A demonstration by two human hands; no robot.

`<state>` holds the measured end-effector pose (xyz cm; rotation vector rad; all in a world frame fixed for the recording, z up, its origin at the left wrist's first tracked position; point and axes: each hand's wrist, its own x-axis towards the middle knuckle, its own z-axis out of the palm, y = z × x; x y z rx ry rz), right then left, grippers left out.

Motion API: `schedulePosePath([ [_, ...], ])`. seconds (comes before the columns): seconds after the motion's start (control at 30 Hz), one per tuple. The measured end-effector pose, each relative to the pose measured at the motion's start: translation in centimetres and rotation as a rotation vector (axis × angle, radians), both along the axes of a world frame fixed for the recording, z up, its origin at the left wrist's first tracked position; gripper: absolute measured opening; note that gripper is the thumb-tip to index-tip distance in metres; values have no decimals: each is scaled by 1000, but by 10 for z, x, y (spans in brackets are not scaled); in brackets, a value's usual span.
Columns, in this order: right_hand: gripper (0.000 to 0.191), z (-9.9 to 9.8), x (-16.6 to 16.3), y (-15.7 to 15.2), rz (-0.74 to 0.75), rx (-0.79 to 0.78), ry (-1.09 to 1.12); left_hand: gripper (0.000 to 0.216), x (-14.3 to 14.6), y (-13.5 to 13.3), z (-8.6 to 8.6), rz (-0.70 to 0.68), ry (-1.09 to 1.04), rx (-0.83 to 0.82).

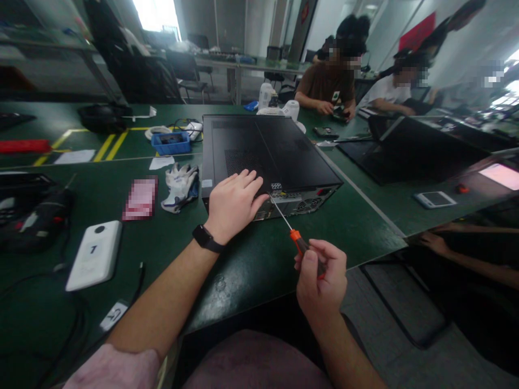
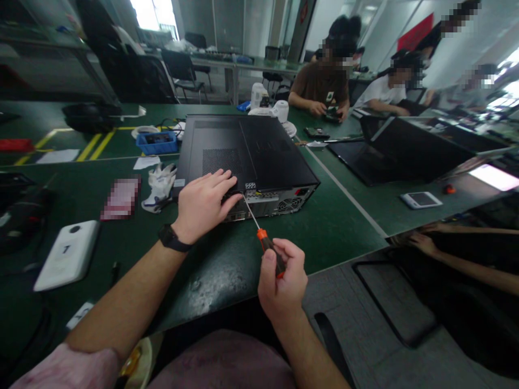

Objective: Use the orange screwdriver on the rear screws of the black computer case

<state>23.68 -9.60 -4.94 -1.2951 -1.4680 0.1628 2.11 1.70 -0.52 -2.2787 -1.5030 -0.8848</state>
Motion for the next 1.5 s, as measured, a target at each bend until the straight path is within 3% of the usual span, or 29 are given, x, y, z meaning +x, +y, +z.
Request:
schedulePosePath([
  [0.23, 23, 2, -1, -1, -80, 44, -102, 35, 0, -1, 1, -3, -24, -29],
  [0.43, 16, 4, 0, 0, 17, -30, -46, 35, -1, 0, -1, -10, -4, -17],
  [0.67, 26, 0, 0, 1, -37, 73, -96, 36, 0, -1, 1, -1, -2, -21],
  [0.87, 16, 3, 0, 0, 5, -5, -73, 35, -1, 0, 0, -4, 2, -20],
  [1.2, 20, 1, 0, -1, -41, 24, -103, 36, 0, -1, 2, -2, 6, -18],
  [1.5, 19, 2, 1, 0, 19, -23, -41, 36, -1, 0, -1, -5, -5, -26],
])
